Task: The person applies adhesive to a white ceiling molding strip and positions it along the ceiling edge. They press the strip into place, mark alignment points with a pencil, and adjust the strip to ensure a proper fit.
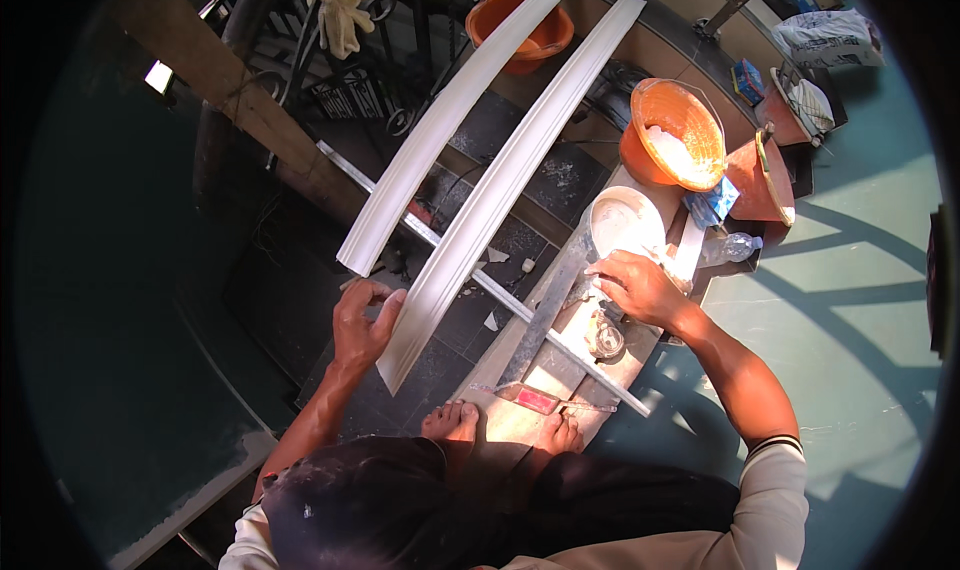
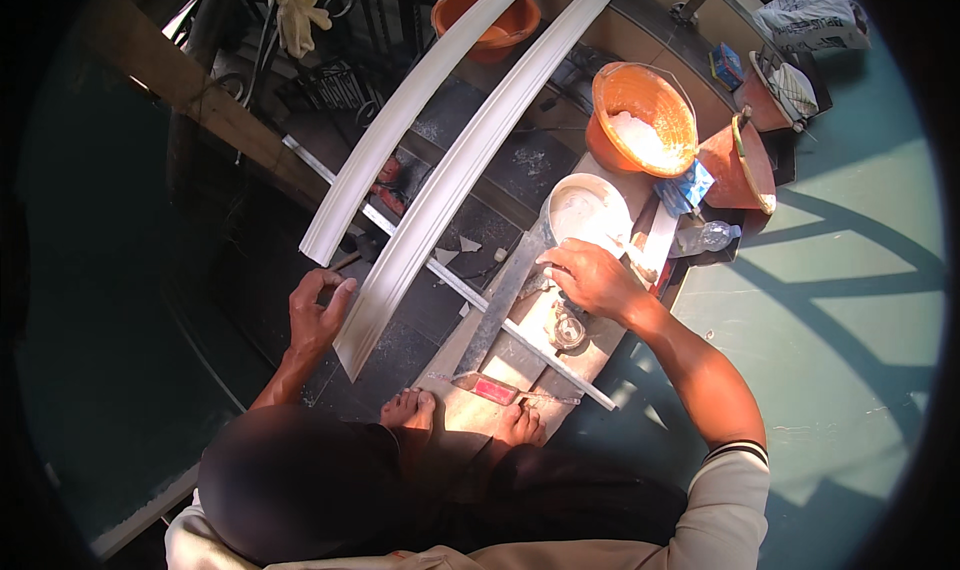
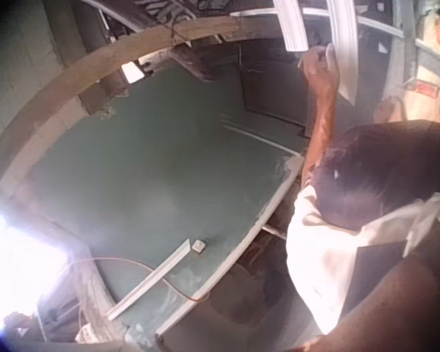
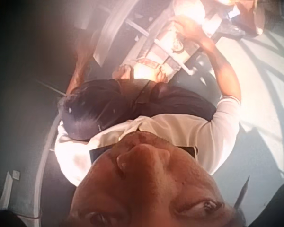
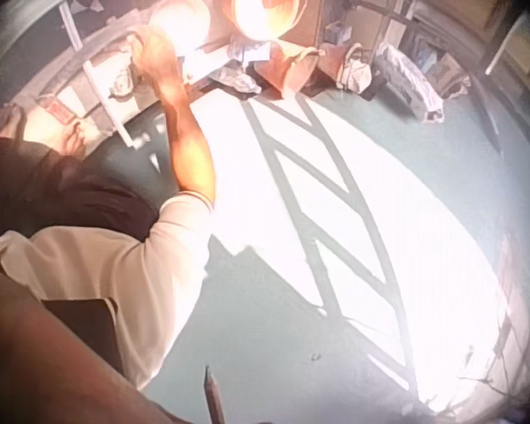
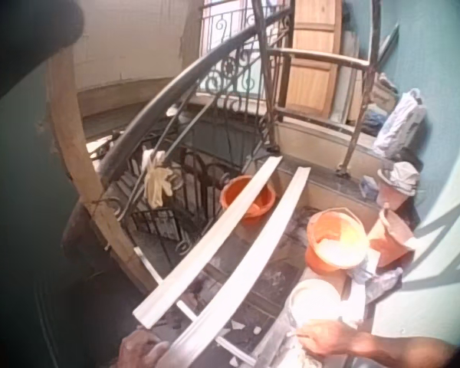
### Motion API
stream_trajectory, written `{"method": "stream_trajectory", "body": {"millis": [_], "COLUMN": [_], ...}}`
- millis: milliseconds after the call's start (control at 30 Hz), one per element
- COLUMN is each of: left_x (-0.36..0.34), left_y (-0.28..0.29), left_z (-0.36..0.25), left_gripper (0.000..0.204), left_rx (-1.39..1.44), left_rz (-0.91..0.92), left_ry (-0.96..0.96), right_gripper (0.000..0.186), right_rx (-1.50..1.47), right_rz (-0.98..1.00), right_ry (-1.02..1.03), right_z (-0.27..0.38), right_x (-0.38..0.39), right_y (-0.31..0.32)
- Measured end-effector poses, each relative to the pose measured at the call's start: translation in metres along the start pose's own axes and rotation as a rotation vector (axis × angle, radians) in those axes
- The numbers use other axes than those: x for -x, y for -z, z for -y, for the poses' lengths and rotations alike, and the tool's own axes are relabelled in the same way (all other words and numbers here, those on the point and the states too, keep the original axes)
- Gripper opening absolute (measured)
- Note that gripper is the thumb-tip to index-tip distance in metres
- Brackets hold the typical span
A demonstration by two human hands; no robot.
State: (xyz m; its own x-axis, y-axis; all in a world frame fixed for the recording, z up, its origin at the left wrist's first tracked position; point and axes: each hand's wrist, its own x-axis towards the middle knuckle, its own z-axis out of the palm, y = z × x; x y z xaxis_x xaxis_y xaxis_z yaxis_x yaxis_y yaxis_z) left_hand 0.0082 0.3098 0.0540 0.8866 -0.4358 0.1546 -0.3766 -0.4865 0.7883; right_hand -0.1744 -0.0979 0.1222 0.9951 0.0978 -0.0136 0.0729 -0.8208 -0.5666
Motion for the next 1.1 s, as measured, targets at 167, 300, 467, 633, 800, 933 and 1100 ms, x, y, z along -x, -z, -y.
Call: {"method": "stream_trajectory", "body": {"millis": [167, 300, 467, 633, 800, 933, 1100], "left_x": [-0.074, -0.129, -0.179, -0.208, -0.204, -0.190, -0.171], "left_y": [-0.066, -0.111, -0.137, -0.137, -0.162, -0.141, -0.109], "left_z": [-0.039, -0.049, -0.068, -0.074, -0.039, -0.069, -0.093], "left_gripper": [0.054, 0.076, 0.092, 0.084, 0.047, 0.042, 0.041], "left_rx": [-0.038, 0.035, -0.016, 0.201, 0.522, 0.447, 0.419], "left_rz": [0.184, 0.281, 0.449, 0.803, 0.838, 0.755, 0.660], "left_ry": [-0.189, -0.075, 0.136, 0.527, 0.455, 0.420, 0.362], "right_gripper": [0.027, 0.026, 0.030, 0.031, 0.036, 0.052, 0.121], "right_rx": [-0.037, -0.083, -0.143, -0.188, -0.204, -0.672, -1.141], "right_rz": [0.012, -0.029, 0.012, 0.003, -0.103, -0.270, -0.608], "right_ry": [-0.025, 0.037, -0.058, -0.126, -0.146, -0.535, -0.719], "right_z": [0.020, 0.020, 0.017, -0.001, -0.036, -0.078, -0.118], "right_x": [-0.034, -0.033, -0.013, -0.011, -0.051, -0.127, -0.232], "right_y": [0.013, 0.007, 0.013, 0.019, 0.035, 0.058, 0.068]}}
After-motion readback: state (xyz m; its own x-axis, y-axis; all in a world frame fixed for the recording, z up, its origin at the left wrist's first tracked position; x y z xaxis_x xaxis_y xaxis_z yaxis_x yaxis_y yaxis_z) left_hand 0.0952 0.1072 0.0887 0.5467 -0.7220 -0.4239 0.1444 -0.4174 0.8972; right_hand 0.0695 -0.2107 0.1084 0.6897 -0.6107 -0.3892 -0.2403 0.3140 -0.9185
